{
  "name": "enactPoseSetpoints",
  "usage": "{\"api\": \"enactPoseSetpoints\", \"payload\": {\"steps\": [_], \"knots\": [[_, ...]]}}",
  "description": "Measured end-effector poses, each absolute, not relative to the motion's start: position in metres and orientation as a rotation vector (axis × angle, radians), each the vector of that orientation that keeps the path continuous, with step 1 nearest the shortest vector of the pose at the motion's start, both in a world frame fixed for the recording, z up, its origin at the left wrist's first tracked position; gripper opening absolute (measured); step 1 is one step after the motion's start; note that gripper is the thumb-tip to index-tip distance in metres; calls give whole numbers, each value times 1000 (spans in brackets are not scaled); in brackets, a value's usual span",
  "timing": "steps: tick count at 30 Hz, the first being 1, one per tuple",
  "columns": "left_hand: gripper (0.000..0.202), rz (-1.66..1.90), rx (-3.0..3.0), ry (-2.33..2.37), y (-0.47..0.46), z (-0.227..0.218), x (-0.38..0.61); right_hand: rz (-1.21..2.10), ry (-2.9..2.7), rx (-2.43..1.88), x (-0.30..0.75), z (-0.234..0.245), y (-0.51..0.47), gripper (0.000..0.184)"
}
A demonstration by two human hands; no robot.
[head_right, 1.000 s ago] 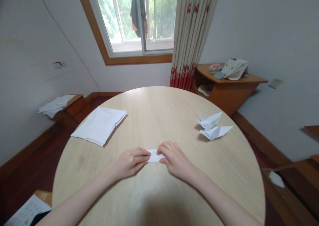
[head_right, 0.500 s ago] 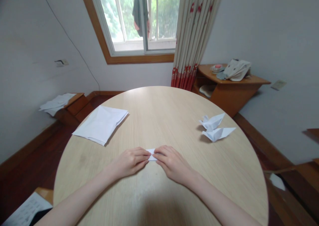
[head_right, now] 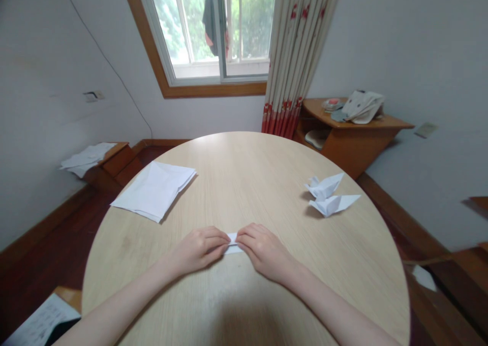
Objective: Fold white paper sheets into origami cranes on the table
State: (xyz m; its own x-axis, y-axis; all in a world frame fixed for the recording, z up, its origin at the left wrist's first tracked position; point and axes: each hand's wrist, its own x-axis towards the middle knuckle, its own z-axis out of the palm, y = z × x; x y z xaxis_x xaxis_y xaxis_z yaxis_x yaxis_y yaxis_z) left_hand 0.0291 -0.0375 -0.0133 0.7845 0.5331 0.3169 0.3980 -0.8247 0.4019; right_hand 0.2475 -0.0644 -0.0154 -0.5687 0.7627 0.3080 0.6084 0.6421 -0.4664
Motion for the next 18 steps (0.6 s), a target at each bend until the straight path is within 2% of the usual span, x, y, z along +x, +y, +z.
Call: {"api": "enactPoseSetpoints", "payload": {"steps": [10, 15, 18], "knots": [[20, 585, 2467, 968, -43, -16, 39, 526, -2271, -1184, 239, -21, -62, 22], [5, 558, 2352, 1089, -46, -15, 41, 497, -2243, -1283, 238, -23, -61, 14], [3, 574, 2323, 1126, -46, -16, 41, 504, -2184, -1330, 238, -24, -61, 8]]}}
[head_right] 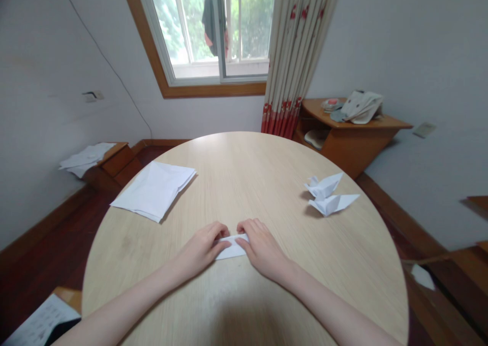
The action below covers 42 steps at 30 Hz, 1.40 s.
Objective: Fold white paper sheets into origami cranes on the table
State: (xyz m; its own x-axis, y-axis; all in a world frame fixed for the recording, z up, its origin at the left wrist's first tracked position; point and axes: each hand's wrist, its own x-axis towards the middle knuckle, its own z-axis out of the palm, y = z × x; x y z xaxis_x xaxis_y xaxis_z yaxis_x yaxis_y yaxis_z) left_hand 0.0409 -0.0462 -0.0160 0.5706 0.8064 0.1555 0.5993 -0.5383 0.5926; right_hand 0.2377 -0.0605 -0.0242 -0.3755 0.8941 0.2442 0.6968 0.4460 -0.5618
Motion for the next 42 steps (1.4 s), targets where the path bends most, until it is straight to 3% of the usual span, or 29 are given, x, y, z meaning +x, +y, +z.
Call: {"api": "enactPoseSetpoints", "payload": {"steps": [11, 20, 42], "knots": [[14, 512, 2430, 1326, -39, -19, 41, 301, -2263, -1442, 234, -34, -60, 7], [22, 533, 2397, 1253, -39, -19, 38, 402, -2228, -1386, 238, -32, -60, 5], [9, 607, 2337, 1124, -44, -21, 39, 361, -2179, -1178, 239, -29, -62, 12]]}}
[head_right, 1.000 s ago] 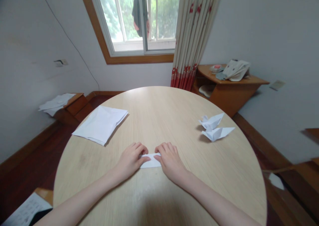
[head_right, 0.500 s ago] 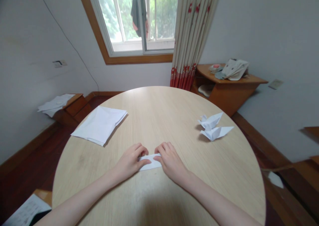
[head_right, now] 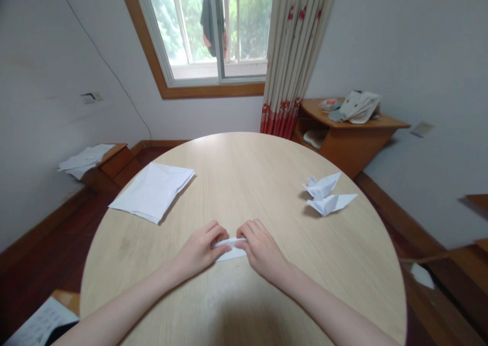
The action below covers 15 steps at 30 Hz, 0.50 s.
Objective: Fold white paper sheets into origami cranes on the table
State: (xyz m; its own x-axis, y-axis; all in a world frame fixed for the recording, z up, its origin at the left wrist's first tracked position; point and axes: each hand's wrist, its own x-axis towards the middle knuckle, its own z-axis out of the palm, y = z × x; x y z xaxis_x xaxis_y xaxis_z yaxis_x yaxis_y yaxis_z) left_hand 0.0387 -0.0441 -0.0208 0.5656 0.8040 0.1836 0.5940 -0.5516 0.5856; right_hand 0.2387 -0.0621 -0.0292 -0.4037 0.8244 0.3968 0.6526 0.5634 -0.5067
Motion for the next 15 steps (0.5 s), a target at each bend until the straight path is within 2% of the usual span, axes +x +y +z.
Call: {"api": "enactPoseSetpoints", "payload": {"steps": [11, 15], "knots": [[7, 686, 2464, 985, -44, -24, 37, 314, -2262, -1051, 244, -28, -62, 12], [8, 817, 2596, 885, -42, -24, 37, 297, -2280, -1005, 245, -25, -63, 15]]}}
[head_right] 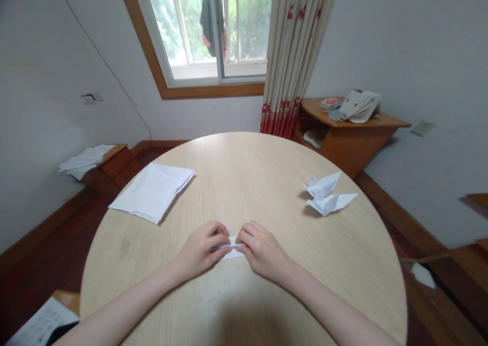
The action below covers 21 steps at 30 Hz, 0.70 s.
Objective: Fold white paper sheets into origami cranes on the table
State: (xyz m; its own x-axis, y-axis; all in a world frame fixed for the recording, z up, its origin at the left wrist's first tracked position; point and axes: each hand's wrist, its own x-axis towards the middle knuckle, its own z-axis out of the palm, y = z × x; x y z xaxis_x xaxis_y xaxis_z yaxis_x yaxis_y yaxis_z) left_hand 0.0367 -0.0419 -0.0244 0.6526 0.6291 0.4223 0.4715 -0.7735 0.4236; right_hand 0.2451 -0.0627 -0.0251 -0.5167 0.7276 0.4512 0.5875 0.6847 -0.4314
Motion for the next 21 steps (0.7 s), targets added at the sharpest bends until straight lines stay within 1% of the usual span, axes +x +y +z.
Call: {"api": "enactPoseSetpoints", "payload": {"steps": [3, 9, 16, 21], "knots": [[14, 957, 2680, 833, -41, -24, 36, 247, -2282, -978, 246, -23, -63, 16], [15, 1121, 2772, 793, -42, -21, 35, 35, -2303, -901, 247, -19, -63, 22], [21, 1186, 2919, 776, -43, -19, 37, -245, -2393, -833, 245, -19, -63, 32], [23, 1132, 2983, 784, -43, -20, 37, -291, -2431, -823, 245, -21, -61, 34]]}}
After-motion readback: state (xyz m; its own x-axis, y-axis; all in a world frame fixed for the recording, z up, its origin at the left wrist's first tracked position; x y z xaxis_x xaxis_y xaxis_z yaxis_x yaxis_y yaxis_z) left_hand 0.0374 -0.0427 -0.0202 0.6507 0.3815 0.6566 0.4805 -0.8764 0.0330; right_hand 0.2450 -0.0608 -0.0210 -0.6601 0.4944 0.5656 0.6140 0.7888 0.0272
